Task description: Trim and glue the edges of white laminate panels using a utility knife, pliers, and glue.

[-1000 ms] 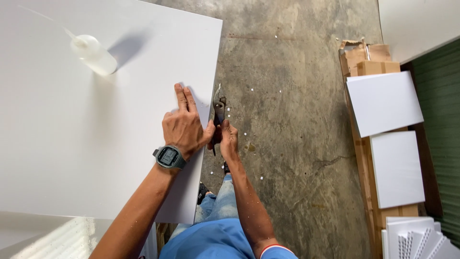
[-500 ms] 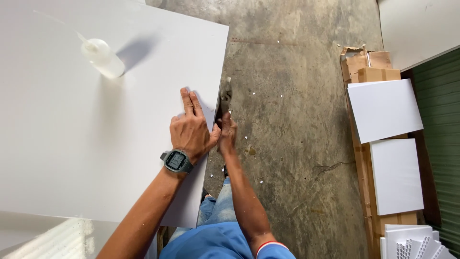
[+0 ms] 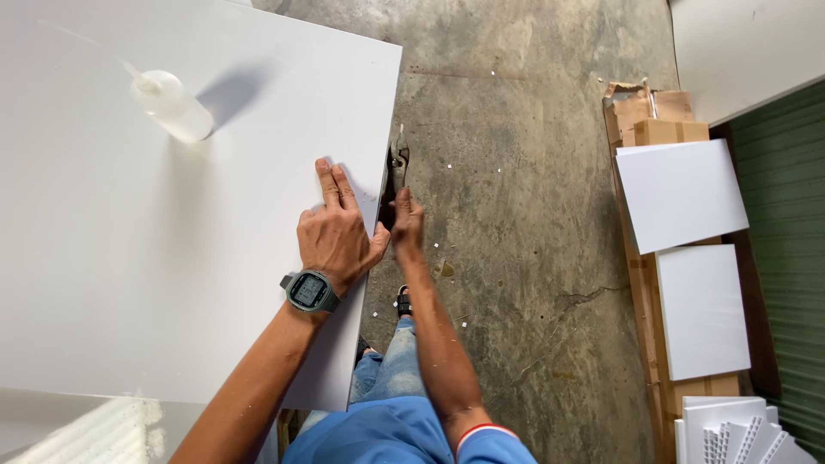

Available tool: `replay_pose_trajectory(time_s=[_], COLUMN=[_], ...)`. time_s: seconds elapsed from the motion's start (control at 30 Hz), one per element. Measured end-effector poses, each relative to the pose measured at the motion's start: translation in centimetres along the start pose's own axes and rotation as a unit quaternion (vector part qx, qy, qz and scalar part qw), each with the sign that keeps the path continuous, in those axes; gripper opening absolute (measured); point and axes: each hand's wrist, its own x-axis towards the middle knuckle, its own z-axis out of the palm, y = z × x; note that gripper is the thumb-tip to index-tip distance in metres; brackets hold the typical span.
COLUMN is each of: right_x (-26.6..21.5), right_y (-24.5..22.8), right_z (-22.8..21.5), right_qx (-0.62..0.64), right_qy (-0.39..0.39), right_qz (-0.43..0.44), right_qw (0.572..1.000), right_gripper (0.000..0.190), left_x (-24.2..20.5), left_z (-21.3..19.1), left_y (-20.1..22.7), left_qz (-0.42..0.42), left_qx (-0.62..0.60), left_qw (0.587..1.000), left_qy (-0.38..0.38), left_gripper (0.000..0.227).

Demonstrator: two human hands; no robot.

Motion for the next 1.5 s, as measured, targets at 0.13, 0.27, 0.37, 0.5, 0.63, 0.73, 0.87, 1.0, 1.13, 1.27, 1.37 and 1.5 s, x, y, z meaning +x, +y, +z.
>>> replay_pose_trajectory(time_s=[0.13, 0.27, 0.37, 0.5, 0.63, 0.73, 0.87, 1.0, 1.13, 1.27, 1.37, 1.5], right_x=[-0.5, 0.2, 1.6, 1.2, -3.6, -5.4, -5.4, -5.5, -6.8, -7.6, -6.9, -5.9], right_y=[-2.9, -0.5, 0.3, 0.4, -1.7, 1.8, 1.7, 9.1, 1.5, 0.3, 1.2, -0.1], right_z=[-0.4, 0.1, 0.7, 0.3, 0.3, 0.9, 0.9, 0.8, 0.8, 1.2, 1.0, 1.5], right_qx=[0.043, -0.003, 0.015, 0.06, 0.153, 0.148, 0.142, 0.111, 0.045, 0.151, 0.104, 0.092], right_qy=[-0.054, -0.025, -0.024, -0.027, -0.029, 0.017, -0.023, -0.011, -0.029, -0.009, -0.01, -0.037], right_qz=[-0.012, -0.068, -0.059, -0.074, -0.026, -0.008, -0.043, -0.044, -0.038, -0.011, -0.012, -0.053], right_qw=[0.998, 0.997, 0.998, 0.995, 0.987, 0.989, 0.989, 0.993, 0.998, 0.988, 0.994, 0.994], right_gripper=[0.072, 0.072, 0.072, 0.067, 0.063, 0.061, 0.059, 0.066, 0.068, 0.061, 0.066, 0.065], left_x=[-0.5, -0.4, 0.4, 0.1, -0.1, 0.1, 0.6, 0.3, -0.4, 0.0, 0.2, 0.4], left_z=[0.6, 1.2, 0.9, -0.6, -0.6, 0.3, 1.5, 0.6, -1.7, -1.1, 0.6, 0.3], left_y=[-0.1, -0.3, 0.1, 0.5, 0.4, -0.1, -0.4, -0.1, -0.3, -0.6, -0.9, -0.5], left_qz=[0.01, 0.003, 0.0, 0.001, -0.008, -0.004, 0.012, 0.002, 0.012, 0.024, 0.023, 0.016], left_qx=[-0.017, 0.002, -0.005, 0.012, 0.002, -0.017, -0.006, -0.018, -0.019, -0.004, -0.001, 0.0], left_qw=[1.0, 1.0, 1.0, 1.0, 1.0, 0.999, 1.0, 1.0, 1.0, 0.999, 1.0, 1.0], left_qy=[0.021, 0.023, 0.011, 0.012, -0.005, 0.033, 0.021, -0.008, 0.012, -0.026, -0.004, 0.017], left_gripper=[0.102, 0.101, 0.102, 0.102, 0.102, 0.106, 0.103, 0.105, 0.107, 0.108, 0.106, 0.107])
